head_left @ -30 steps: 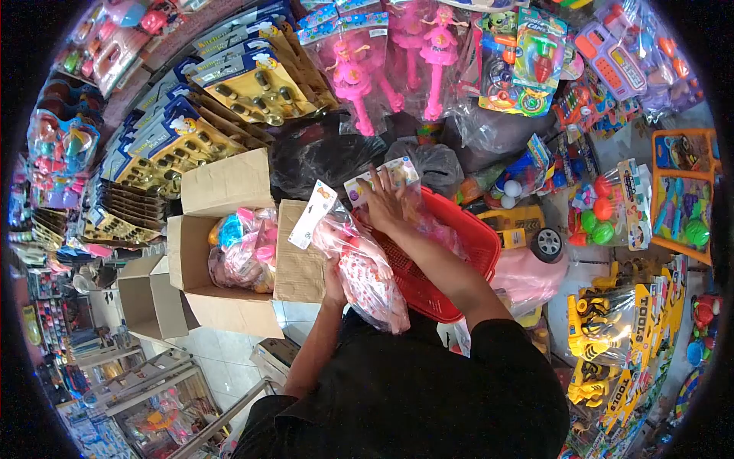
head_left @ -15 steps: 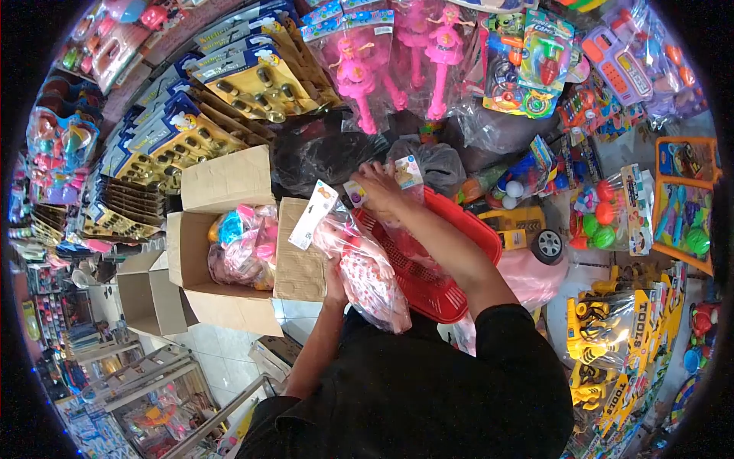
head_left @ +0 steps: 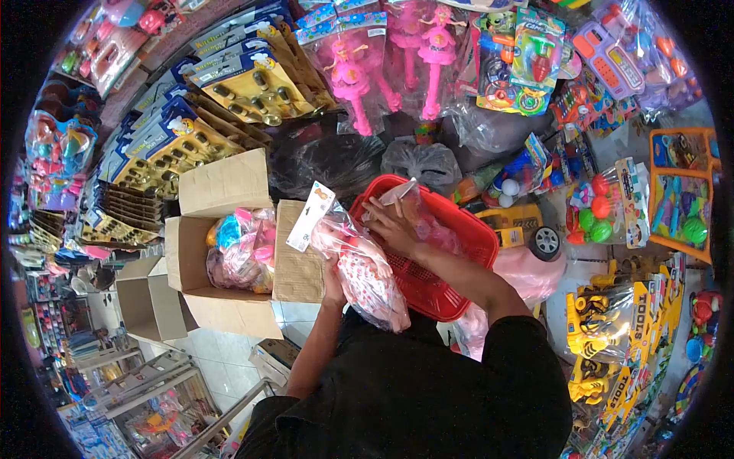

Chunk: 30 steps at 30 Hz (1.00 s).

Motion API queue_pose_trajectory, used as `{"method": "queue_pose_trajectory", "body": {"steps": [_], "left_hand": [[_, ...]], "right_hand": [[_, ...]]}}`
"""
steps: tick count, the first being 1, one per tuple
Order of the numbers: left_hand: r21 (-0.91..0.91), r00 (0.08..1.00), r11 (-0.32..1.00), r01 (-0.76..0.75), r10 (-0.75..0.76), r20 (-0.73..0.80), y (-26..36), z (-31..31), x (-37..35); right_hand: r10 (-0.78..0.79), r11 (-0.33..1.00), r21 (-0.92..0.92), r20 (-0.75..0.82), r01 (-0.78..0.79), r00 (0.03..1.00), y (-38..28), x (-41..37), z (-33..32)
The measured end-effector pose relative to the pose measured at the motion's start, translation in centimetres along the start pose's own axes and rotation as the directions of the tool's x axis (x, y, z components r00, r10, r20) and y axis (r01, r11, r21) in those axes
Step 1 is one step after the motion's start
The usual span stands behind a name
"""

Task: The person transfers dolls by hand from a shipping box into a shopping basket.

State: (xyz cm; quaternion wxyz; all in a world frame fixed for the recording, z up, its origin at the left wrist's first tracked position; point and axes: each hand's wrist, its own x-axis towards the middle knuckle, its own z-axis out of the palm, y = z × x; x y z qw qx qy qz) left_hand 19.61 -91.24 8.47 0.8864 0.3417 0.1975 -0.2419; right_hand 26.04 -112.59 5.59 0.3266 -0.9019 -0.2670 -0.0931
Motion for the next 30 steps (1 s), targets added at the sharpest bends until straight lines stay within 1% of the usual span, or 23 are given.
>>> {"method": "queue_pose_trajectory", "body": {"steps": [2, 5, 7, 8, 9, 10, 11, 12, 14, 17, 19, 20, 23, 24, 26, 29, 30], "left_hand": [[0.010, 1.000, 1.000, -0.023, 0.023, -0.013, -0.1, 0.3, -0.1], [-0.021, 1.000, 1.000, 0.004, -0.004, 0.014, -0.2, -0.2, 0.1], [0.014, 1.000, 1.000, -0.005, 0.005, 0.011, -0.2, -0.4, 0.0], [0.032, 1.000, 0.999, -0.007, 0.006, 0.011, -0.3, -0.4, 0.1], [0.026, 0.999, 1.000, 0.003, -0.004, 0.040, -0.2, -0.1, 0.1], [0.019, 0.997, 1.000, 0.017, -0.018, 0.069, -0.2, 0.1, 0.1], [0.014, 0.995, 0.999, 0.034, -0.035, 0.096, -0.2, 0.3, -0.1], [0.005, 0.988, 0.998, 0.064, -0.064, 0.140, -0.1, 0.6, -0.4], [0.034, 0.992, 0.999, 0.014, -0.018, 0.125, -0.2, 1.2, -0.4], [0.080, 0.996, 0.997, -0.019, 0.012, 0.089, -0.1, 0.1, -0.3], [0.064, 0.997, 0.998, -0.012, 0.007, 0.079, -0.5, -0.1, -0.3], [0.062, 0.990, 0.997, 0.036, -0.044, 0.138, -0.3, -0.4, -0.3], [0.012, 0.993, 0.998, 0.060, -0.061, 0.103, -0.4, -0.3, 0.0], [0.056, 0.999, 0.998, 0.009, -0.010, 0.032, -0.3, 0.9, -0.3], [0.057, 0.999, 0.998, 0.023, -0.026, 0.046, -0.2, 0.9, -0.2], [0.021, 0.994, 0.998, 0.062, -0.064, 0.089, -0.4, -0.1, 0.1], [0.025, 0.992, 0.998, 0.066, -0.068, 0.110, -0.3, -0.2, 0.1]], "right_hand": [[-0.003, 0.999, 0.049, -0.102, 0.008, 0.995, -0.8, -0.8, -0.5], [0.110, 0.977, 0.210, -0.324, -0.042, 0.940, -0.1, -3.5, 0.5], [0.304, 0.947, 0.221, -0.375, -0.234, 0.876, 0.6, -5.8, 1.1], [0.396, 0.917, 0.228, -0.400, -0.328, 0.827, 1.0, -6.7, 1.5], [0.520, 0.853, 0.141, -0.312, -0.503, 0.795, 1.2, -7.6, 2.0], [0.643, 0.755, 0.036, -0.234, -0.655, 0.729, 1.4, -8.6, 2.5], [0.757, 0.627, -0.081, -0.169, -0.774, 0.631, 1.5, -9.7, 3.0], [0.779, 0.606, -0.090, -0.135, -0.790, 0.613, 2.3, -11.1, 3.9], [0.815, 0.570, -0.101, -0.063, -0.816, 0.577, 3.6, -13.3, 5.6], [0.822, 0.559, -0.209, 0.011, -0.802, 0.570, 3.7, -13.4, 5.5], [0.822, 0.569, -0.194, 0.086, -0.799, 0.564, 3.8, -13.4, 4.4], [0.819, 0.574, -0.189, 0.122, -0.797, 0.561, 3.8, -13.6, 3.9], [0.815, 0.579, -0.229, 0.125, -0.782, 0.566, 3.5, -13.8, 3.9], [0.816, 0.576, -0.227, 0.121, -0.785, 0.565, 3.2, -13.6, 3.8], [0.820, 0.572, -0.222, 0.115, -0.790, 0.561, 2.4, -13.5, 3.4], [0.741, 0.646, -0.271, -0.004, -0.714, 0.672, 4.2, -15.1, 6.5], [0.739, 0.650, -0.272, 0.008, -0.709, 0.674, 3.8, -14.9, 5.9]]}}
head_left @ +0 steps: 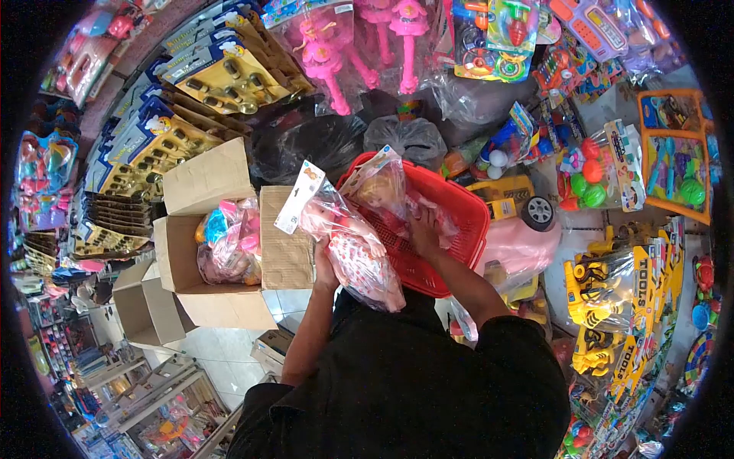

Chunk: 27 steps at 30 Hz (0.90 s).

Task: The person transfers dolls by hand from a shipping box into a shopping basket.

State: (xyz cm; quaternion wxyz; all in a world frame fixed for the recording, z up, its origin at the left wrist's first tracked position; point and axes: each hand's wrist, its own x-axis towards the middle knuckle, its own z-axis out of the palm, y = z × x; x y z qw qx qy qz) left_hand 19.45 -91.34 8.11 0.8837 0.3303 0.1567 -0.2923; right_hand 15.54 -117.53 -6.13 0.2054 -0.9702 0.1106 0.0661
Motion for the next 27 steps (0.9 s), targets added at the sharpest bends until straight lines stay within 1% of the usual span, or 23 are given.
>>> {"method": "queue_pose_trajectory", "body": {"steps": [1, 5, 8, 11, 13, 14, 17, 19, 20, 21, 22, 23, 24, 25, 27], "left_hand": [[0.003, 1.000, 1.000, 0.003, -0.003, 0.019, 0.1, -0.1, 0.0], [0.000, 0.998, 1.000, -0.028, 0.028, -0.047, 0.2, 0.1, -0.2], [0.007, 0.997, 0.999, -0.039, 0.039, -0.061, 0.5, 0.4, -0.4], [-0.008, 0.999, 1.000, -0.018, 0.018, -0.050, 0.4, -0.1, -0.3], [-0.030, 1.000, 1.000, 0.006, -0.007, -0.015, 0.5, -0.3, 0.0], [-0.003, 1.000, 1.000, 0.005, -0.005, -0.020, 0.5, -0.3, 0.3], [0.099, 0.999, 0.995, 0.017, -0.014, -0.037, 0.3, -0.5, 1.2], [0.187, 0.998, 0.981, 0.046, -0.036, -0.059, 0.2, -0.1, 1.1], [0.190, 0.998, 0.980, 0.061, -0.056, -0.033, 0.3, -0.1, 1.2], [0.238, 0.999, 0.971, 0.031, -0.026, -0.023, 0.0, -0.1, 1.3], [0.284, 1.000, 0.959, 0.001, 0.003, -0.012, -0.5, -0.2, 1.5], [0.329, 0.999, 0.944, -0.030, 0.032, -0.001, -1.0, 0.0, 1.7], [0.319, 0.999, 0.947, -0.037, 0.023, 0.046, -1.0, 1.3, 1.5], [0.290, 0.998, 0.957, -0.019, 0.000, 0.063, -1.6, 1.5, 1.7], [0.233, 0.994, 0.972, 0.024, -0.049, 0.101, -2.7, 1.5, 2.2]], "right_hand": [[-0.008, 1.000, 0.000, 0.012, 0.008, 1.000, -0.3, -0.3, -0.7], [-0.092, 0.995, -0.021, 0.009, 0.093, 0.996, 0.2, -0.4, -0.6], [-0.158, 0.987, 0.032, 0.058, 0.156, 0.986, -0.1, -1.5, -2.6], [-0.163, 0.987, 0.026, 0.151, 0.161, 0.975, -0.4, -2.5, -2.8], [-0.161, 0.987, 0.034, 0.091, 0.158, 0.983, -0.6, -2.4, -0.8], [-0.160, 0.987, 0.039, 0.061, 0.157, 0.985, -0.5, -2.3, 0.6], [-0.057, 0.991, 0.127, 0.075, 0.048, 0.996, -2.5, -2.3, -1.2], [-0.090, 0.972, 0.215, -0.032, 0.094, 0.995, -1.5, -1.1, 0.2], [-0.103, 0.959, 0.256, -0.085, 0.122, 0.991, -0.7, -0.5, 1.3], [-0.056, 0.817, 0.576, 0.054, 0.014, 0.997, -1.2, -0.3, -0.6], [-0.060, 0.574, 0.808, 0.199, -0.130, 0.978, -2.5, -0.5, -4.8], [-0.116, 0.266, 0.919, 0.330, -0.291, 0.937, -3.4, -0.6, -7.8], [-0.243, 0.153, 0.950, 0.303, -0.272, 0.922, -3.0, -0.5, -8.6], [-0.258, 0.299, 0.934, 0.277, -0.197, 0.925, -3.3, -1.0, -10.7], [-0.293, 0.561, 0.827, 0.235, -0.032, 0.927, -3.5, -2.2, -14.2]]}}
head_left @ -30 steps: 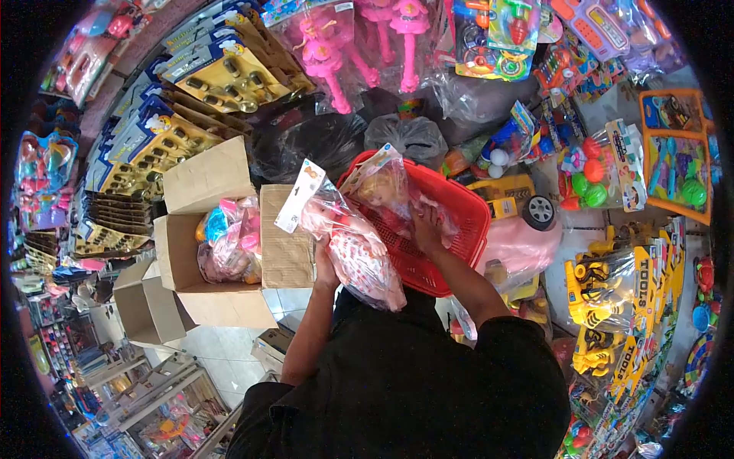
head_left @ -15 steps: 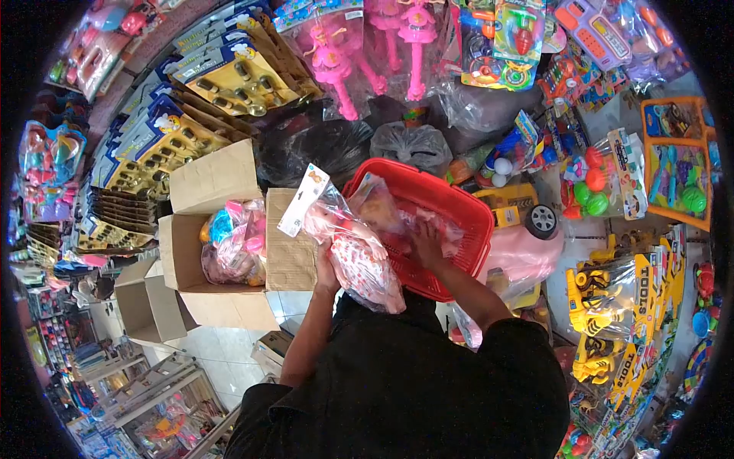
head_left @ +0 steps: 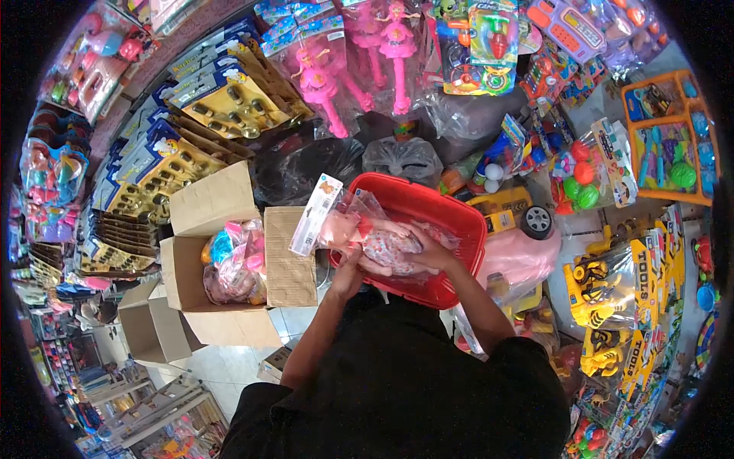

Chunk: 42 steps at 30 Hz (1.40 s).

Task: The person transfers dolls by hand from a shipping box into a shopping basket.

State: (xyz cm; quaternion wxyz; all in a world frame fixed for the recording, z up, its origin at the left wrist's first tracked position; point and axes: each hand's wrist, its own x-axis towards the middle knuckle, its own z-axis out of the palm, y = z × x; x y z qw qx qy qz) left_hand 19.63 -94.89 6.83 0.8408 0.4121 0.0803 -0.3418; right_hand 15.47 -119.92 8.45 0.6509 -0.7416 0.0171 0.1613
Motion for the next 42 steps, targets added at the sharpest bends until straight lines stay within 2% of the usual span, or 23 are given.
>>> {"method": "queue_pose_trajectory", "body": {"steps": [1, 4, 10, 12, 14, 15, 18, 21, 23, 25, 26, 27, 29, 30, 31, 32, 33, 34, 35, 36, 39, 40, 42], "left_hand": [[-0.049, 0.992, 0.991, 0.124, -0.123, 0.017, -1.1, -1.4, 0.9], [0.116, 0.965, 0.959, 0.258, -0.261, 0.014, -3.0, -3.9, 1.0], [0.331, 0.869, 0.819, 0.469, -0.495, -0.007, 0.9, -1.2, -2.3], [0.390, 0.850, 0.773, 0.500, -0.525, -0.050, 1.8, -1.7, -3.0], [0.379, 0.904, 0.824, 0.421, -0.415, -0.101, 1.4, -2.6, -3.4], [0.375, 0.926, 0.847, 0.376, -0.354, -0.127, 1.1, -3.1, -3.5], [0.388, 0.941, 0.858, 0.336, -0.294, -0.166, 0.2, -3.7, -3.6], [0.427, 0.945, 0.845, 0.322, -0.257, -0.204, -0.4, -3.1, -3.4], [0.449, 0.945, 0.836, 0.315, -0.231, -0.233, 0.0, -1.7, -3.9], [0.426, 0.949, 0.858, 0.287, -0.192, -0.251, 0.4, -0.7, -4.7], [0.503, 0.986, 0.850, 0.157, -0.110, -0.122, -1.3, -3.1, -4.2], [0.452, 0.989, 0.881, 0.142, -0.108, -0.100, -3.9, -6.5, -3.3], [0.410, 0.997, 0.910, 0.065, -0.047, -0.054, -4.0, -5.6, -4.6], [0.423, 0.981, 0.894, 0.148, -0.077, -0.180, -3.3, -4.5, -5.7], [0.470, 0.988, 0.875, 0.118, -0.057, -0.143, -5.9, -7.7, -4.9], [0.377, 0.989, 0.918, 0.121, -0.078, -0.127, -8.6, -10.7, -5.2], [0.533, 0.986, 0.838, 0.118, -0.036, -0.162, -7.7, -9.7, -6.7], [0.685, 0.993, 0.720, 0.113, -0.059, -0.102, -7.9, -11.0, -7.2], [0.675, 0.999, 0.737, 0.039, -0.031, -0.025, -8.5, -12.4, -8.4], [0.693, 0.975, 0.692, 0.204, -0.209, -0.078, -9.1, -14.3, -8.9], [0.723, 0.917, 0.576, 0.381, -0.336, -0.215, -9.6, -16.3, -11.2], [0.722, 0.883, 0.530, 0.445, -0.392, -0.257, -9.6, -16.7, -12.3], [0.866, 0.921, 0.370, 0.336, -0.320, -0.220, -10.8, -19.6, -14.0]], "right_hand": [[-0.056, 0.994, -0.092, 0.016, 0.057, 0.998, 1.8, 0.7, -0.4], [-0.131, 0.942, -0.306, 0.048, 0.140, 0.990, 6.1, 0.9, -1.8], [0.225, 0.879, -0.430, -0.005, -0.205, 0.974, 10.6, -1.5, -0.2], [0.300, 0.845, -0.430, -0.108, -0.317, 0.948, 12.9, -1.4, 1.1], [0.299, 0.845, -0.411, -0.172, -0.344, 0.939, 12.6, -1.0, 1.9], [0.231, 0.752, -0.565, -0.258, -0.340, 0.938, 11.1, -1.4, 2.2], [0.040, 0.804, -0.535, -0.387, -0.260, 0.921, 10.1, -1.1, 2.7], [-0.177, 0.873, -0.476, -0.516, -0.109, 0.838, 9.0, -0.6, 4.0], [-0.099, 0.984, -0.176, -0.606, -0.011, 0.789, 7.4, -0.4, 6.1], [-0.097, 0.988, -0.150, -0.499, 0.024, 0.861, 2.1, -1.9, 7.9], [-0.216, 0.976, -0.127, -0.440, 0.178, 0.872, 2.1, -1.7, 9.4], [-0.342, 0.939, -0.093, -0.380, 0.332, 0.860, 2.2, -1.5, 10.7], [-0.239, 0.971, 0.005, -0.121, 0.241, 0.964, 0.0, -2.8, 12.3], [-0.178, 0.978, 0.105, -0.012, 0.178, 0.984, 2.2, -2.8, 13.9], [-0.118, 0.977, 0.191, 0.106, 0.097, 0.987, 4.3, -2.6, 15.3], [-0.127, 0.991, 0.067, 0.227, 0.114, 0.966, 4.4, -2.7, 15.7], [-0.119, 0.988, -0.056, 0.340, 0.146, 0.933, 4.4, -2.9, 15.9], [-0.084, 0.991, -0.063, 0.413, 0.121, 0.907, 4.6, -2.7, 16.6], [-0.045, 0.992, -0.079, 0.484, 0.095, 0.874, 4.9, -2.6, 17.3], [-0.002, 0.992, -0.101, 0.547, 0.069, 0.837, 5.3, -2.6, 17.9], [0.087, 0.982, -0.182, 0.639, 0.041, 0.764, 11.1, -1.8, 19.9], [0.167, 0.960, -0.280, 0.635, 0.024, 0.754, 11.4, -1.6, 20.4], [0.326, 0.886, -0.463, 0.596, -0.018, 0.734, 11.9, -1.9, 21.7]]}}
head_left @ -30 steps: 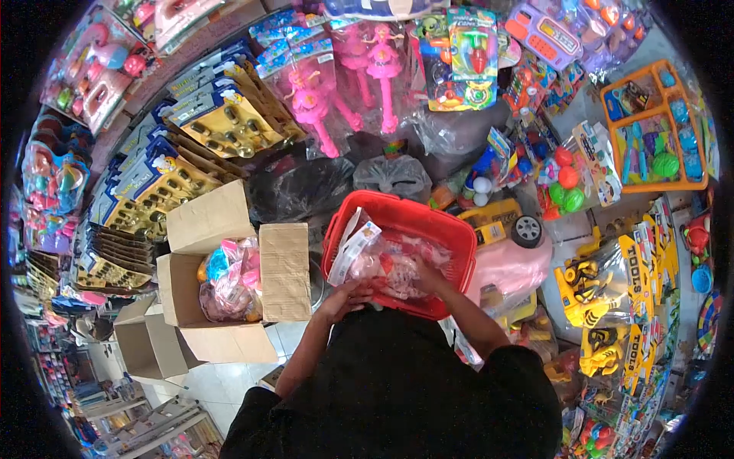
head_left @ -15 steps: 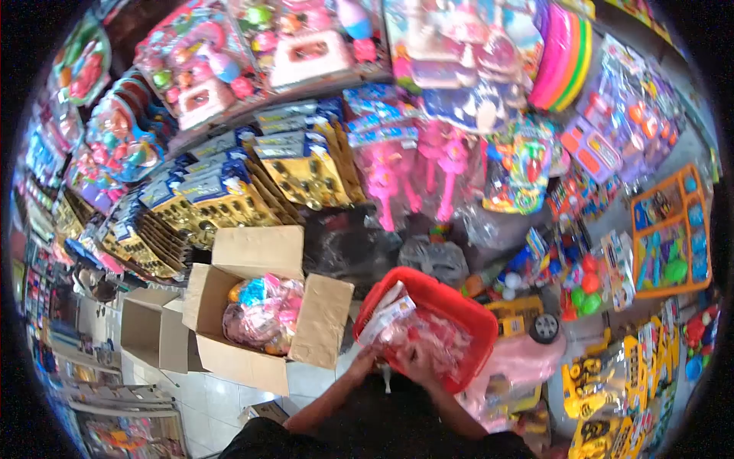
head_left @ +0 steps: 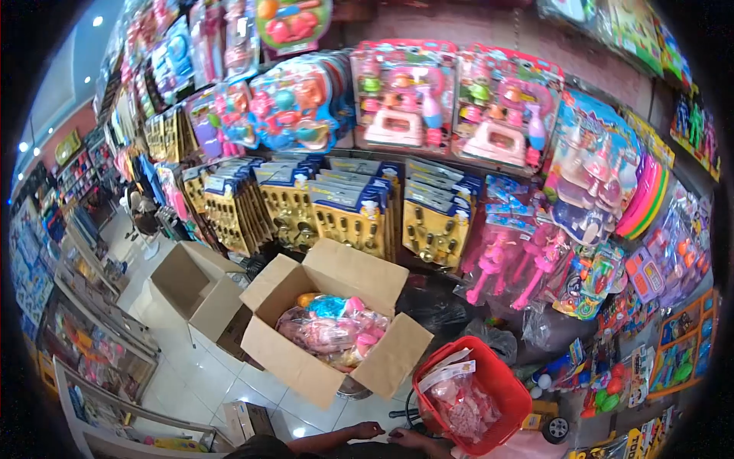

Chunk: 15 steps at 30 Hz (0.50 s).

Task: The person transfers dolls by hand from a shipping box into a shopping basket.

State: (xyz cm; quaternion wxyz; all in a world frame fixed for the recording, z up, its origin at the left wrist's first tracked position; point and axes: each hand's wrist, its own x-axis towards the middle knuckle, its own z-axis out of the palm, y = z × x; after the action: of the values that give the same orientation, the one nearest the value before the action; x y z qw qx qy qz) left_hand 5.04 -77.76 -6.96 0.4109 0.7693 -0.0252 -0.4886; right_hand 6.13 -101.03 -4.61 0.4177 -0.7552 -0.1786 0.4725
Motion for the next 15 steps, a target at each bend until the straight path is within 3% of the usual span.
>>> {"method": "queue_pose_trajectory", "body": {"steps": [2, 3, 6, 8, 10, 11, 12, 13, 15], "left_hand": [[0.285, 0.993, 0.956, -0.072, 0.097, -0.073, -5.8, 0.2, 0.1], [0.318, 0.997, 0.948, 0.009, 0.017, -0.080, -6.7, -0.2, -1.7], [0.492, 0.973, 0.853, -0.176, 0.074, 0.218, -15.4, -1.1, -3.2], [0.534, 0.960, 0.801, -0.271, 0.187, 0.206, -20.6, -0.6, -5.8], [0.421, 0.932, 0.848, -0.323, 0.208, 0.297, -24.5, -0.5, -9.1], [0.165, 0.971, 0.972, -0.170, 0.137, 0.194, -25.6, 0.3, -11.7], [-0.121, 0.993, 0.993, -0.015, 0.029, 0.117, -26.6, 1.1, -14.5], [-0.072, 0.993, 0.992, -0.108, 0.111, 0.046, -28.6, 1.2, -15.5], [-0.036, 0.989, 0.994, -0.106, 0.102, -0.107, -31.4, 2.2, -17.2]], "right_hand": [[-0.030, 0.999, -0.040, 0.087, 0.033, 0.996, 13.9, 8.0, 5.5], [-0.045, 0.997, -0.058, 0.130, 0.052, 0.991, 19.8, 11.5, 8.1], [0.124, 0.988, 0.087, 0.069, -0.130, 0.990, 11.7, 7.9, 9.5], [0.154, 0.976, 0.148, 0.060, -0.161, 0.986, 9.7, 7.9, 11.4], [0.163, 0.965, 0.199, 0.064, -0.173, 0.985, 9.0, 8.2, 13.6], [0.165, 0.960, 0.219, 0.074, -0.177, 0.984, 8.8, 8.2, 14.9], [0.154, 0.958, 0.233, 0.082, -0.169, 0.985, 8.9, 8.7, 15.9], [0.139, 0.957, 0.242, 0.097, -0.159, 0.986, 8.8, 9.2, 16.8], [0.123, 0.964, 0.218, 0.136, -0.151, 0.983, 8.4, 10.9, 17.8]]}}
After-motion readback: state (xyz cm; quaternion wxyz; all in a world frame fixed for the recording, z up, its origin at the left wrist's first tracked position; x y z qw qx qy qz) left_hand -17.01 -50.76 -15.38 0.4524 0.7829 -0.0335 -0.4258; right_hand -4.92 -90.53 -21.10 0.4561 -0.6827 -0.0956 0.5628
